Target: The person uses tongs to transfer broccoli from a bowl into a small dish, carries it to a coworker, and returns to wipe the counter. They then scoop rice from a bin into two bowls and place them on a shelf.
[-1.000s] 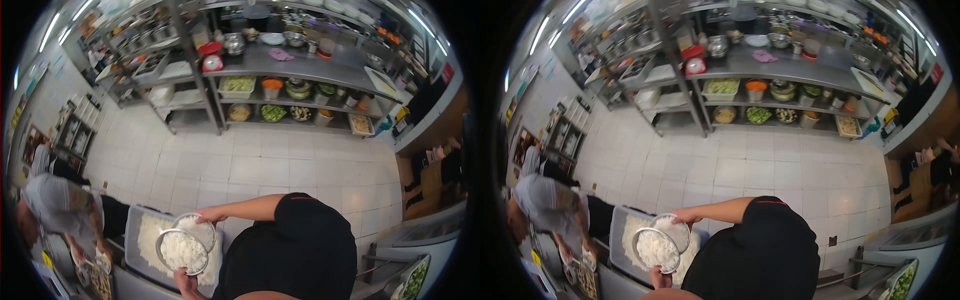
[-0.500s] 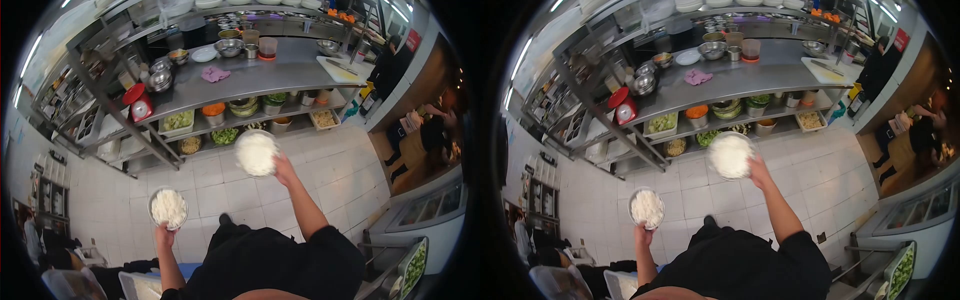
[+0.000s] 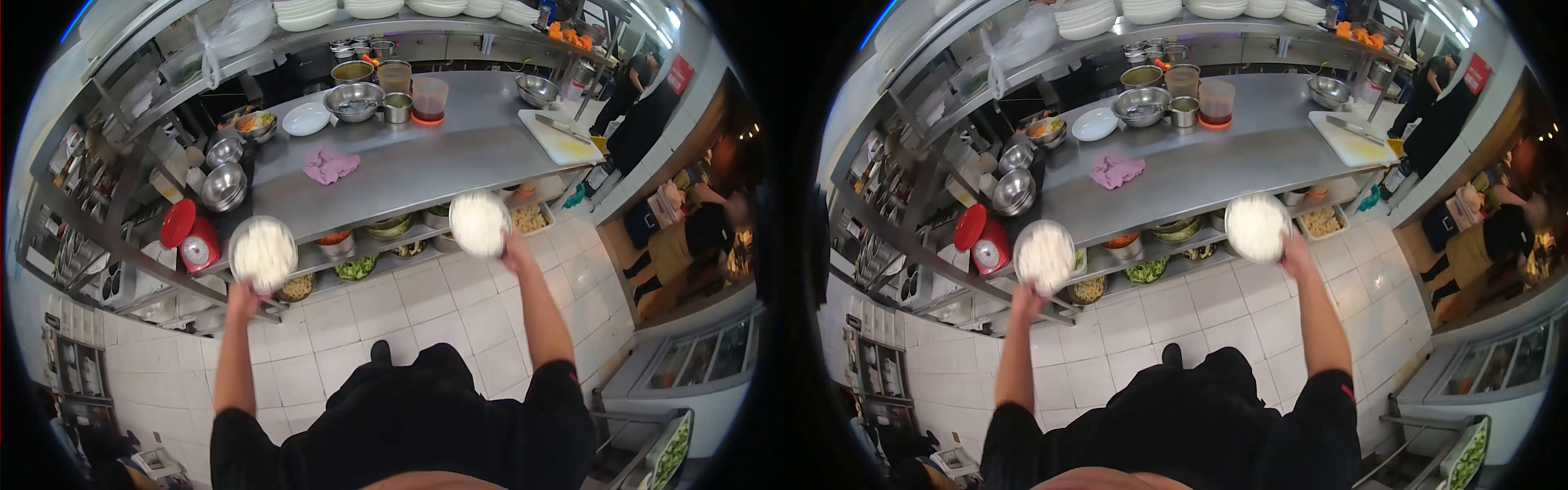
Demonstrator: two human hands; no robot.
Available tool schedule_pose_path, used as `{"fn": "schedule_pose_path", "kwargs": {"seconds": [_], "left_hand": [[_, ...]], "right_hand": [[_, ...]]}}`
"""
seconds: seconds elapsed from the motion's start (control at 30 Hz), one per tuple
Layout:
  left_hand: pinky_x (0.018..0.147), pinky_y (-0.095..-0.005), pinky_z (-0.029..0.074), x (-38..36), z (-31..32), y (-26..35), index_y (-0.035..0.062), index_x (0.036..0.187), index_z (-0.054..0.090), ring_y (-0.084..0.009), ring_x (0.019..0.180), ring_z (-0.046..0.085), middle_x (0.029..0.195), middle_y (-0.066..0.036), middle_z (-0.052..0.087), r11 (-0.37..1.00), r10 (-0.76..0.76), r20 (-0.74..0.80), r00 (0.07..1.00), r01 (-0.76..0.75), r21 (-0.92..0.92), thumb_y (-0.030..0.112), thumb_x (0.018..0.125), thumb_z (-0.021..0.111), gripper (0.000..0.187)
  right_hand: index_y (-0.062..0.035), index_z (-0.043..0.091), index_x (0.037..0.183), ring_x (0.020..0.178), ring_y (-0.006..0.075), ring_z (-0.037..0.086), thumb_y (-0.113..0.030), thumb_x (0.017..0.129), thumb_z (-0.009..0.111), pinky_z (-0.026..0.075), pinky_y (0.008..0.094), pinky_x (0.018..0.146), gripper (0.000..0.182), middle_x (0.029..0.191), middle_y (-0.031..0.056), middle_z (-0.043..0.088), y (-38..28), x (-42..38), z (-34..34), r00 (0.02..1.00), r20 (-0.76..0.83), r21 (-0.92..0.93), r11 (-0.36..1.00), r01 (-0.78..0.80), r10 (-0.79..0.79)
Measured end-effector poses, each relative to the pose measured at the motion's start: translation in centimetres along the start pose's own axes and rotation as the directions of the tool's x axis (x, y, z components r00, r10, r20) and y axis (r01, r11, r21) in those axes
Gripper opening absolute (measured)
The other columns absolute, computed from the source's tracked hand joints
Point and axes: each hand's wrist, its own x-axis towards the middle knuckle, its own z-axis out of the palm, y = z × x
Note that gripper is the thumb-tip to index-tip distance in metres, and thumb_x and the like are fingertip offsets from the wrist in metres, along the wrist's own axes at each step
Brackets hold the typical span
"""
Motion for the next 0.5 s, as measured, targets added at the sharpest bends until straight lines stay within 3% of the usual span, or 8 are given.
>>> {"fn": "schedule_pose_path", "kwargs": {"seconds": [0.03,0.13,0.23,0.37,0.4,0.43,0.47,0.5], "left_hand": [[0.070,-0.0433,0.055,3.6,2.3,3.8,-0.0064,0.113,0.050,-0.0284,0.095,0.060,0.109,-0.017,0.057,0.960,-0.056,-0.040,0.998,0.043,-0.278,0.002,0.086,0.042,0.030],[0.077,-0.0455,0.054,12.7,4.9,9.2,-0.0050,0.125,0.039,-0.0335,0.101,0.057,0.120,-0.018,0.052,0.978,0.011,0.012,1.000,-0.008,-0.208,0.002,0.086,0.039,0.040],[0.081,-0.0449,0.053,16.1,10.2,7.9,-0.0024,0.130,0.035,-0.0334,0.109,0.053,0.126,-0.019,0.046,0.910,0.046,-0.193,0.980,-0.121,-0.397,0.000,0.086,0.037,0.044],[0.085,-0.0436,0.051,17.2,21.2,-0.5,-0.0004,0.132,0.036,-0.0343,0.110,0.052,0.130,-0.017,0.044,0.611,0.202,-0.329,0.922,-0.381,-0.694,0.002,0.087,0.042,0.045],[0.084,-0.0422,0.050,14.9,26.4,-2.7,0.0001,0.131,0.038,-0.0340,0.105,0.055,0.130,-0.017,0.045,0.657,0.190,-0.276,0.942,-0.331,-0.678,0.007,0.088,0.046,0.045],[0.084,-0.0407,0.050,13.1,32.0,-3.0,0.0006,0.131,0.039,-0.0337,0.100,0.057,0.129,-0.016,0.046,0.695,0.191,-0.216,0.958,-0.287,-0.659,0.012,0.089,0.051,0.045],[0.084,-0.0393,0.049,12.0,35.7,-2.6,0.0011,0.130,0.041,-0.0333,0.095,0.060,0.128,-0.016,0.047,0.734,0.193,-0.151,0.970,-0.245,-0.634,0.017,0.090,0.055,0.046],[0.081,-0.0369,0.050,9.9,37.4,-3.0,0.0019,0.129,0.041,-0.0321,0.091,0.061,0.127,-0.016,0.048,0.729,0.125,-0.219,0.968,-0.239,-0.642,0.019,0.090,0.055,0.045]], "right_hand": [[-0.0132,0.035,0.130,0.100,0.0269,0.059,-0.018,0.096,0.042,0.056,0.0465,0.064,0.035,0.120,0.0121,0.052,-4.2,1.8,2.2,0.999,0.019,-0.026,0.999,0.027,-0.027],[-0.0137,0.032,0.132,0.105,0.0314,0.056,-0.017,0.096,0.041,0.054,0.0538,0.072,0.037,0.121,0.0152,0.051,-9.8,10.3,4.0,0.997,-0.017,-0.014,0.997,0.070,-0.070],[-0.0105,0.029,0.132,0.106,0.0329,0.056,-0.016,0.097,0.039,0.055,0.0534,0.074,0.037,0.121,0.0174,0.049,-10.1,15.4,5.6,0.996,-0.086,-0.063,0.997,0.033,-0.039],[-0.0064,0.035,0.131,0.104,0.0305,0.056,-0.020,0.098,0.038,0.054,0.0467,0.085,0.036,0.123,0.0190,0.046,-2.7,21.0,10.5,0.973,-0.216,0.392,0.906,0.158,-0.077],[-0.0084,0.036,0.131,0.095,0.0257,0.058,-0.024,0.098,0.040,0.055,0.0384,0.077,0.038,0.118,0.0142,0.049,-1.6,17.8,14.6,0.968,-0.208,0.547,0.837,-0.002,0.139],[-0.0109,0.039,0.129,0.085,0.0219,0.057,-0.029,0.097,0.042,0.051,0.0322,0.067,0.037,0.113,0.0080,0.052,4.9,18.2,16.3,0.985,0.074,0.680,0.715,-0.163,0.154],[-0.0120,0.044,0.125,0.082,0.0165,0.056,-0.030,0.095,0.047,0.047,0.0284,0.064,0.034,0.108,0.0040,0.054,3.7,11.6,20.6,1.000,-0.004,-0.110,0.994,-0.009,0.008],[-0.0091,0.045,0.123,0.084,0.0131,0.056,-0.028,0.094,0.051,0.046,0.0263,0.065,0.035,0.105,0.0053,0.057,7.5,9.2,22.9,0.986,0.095,0.119,0.985,0.126,-0.138]]}}
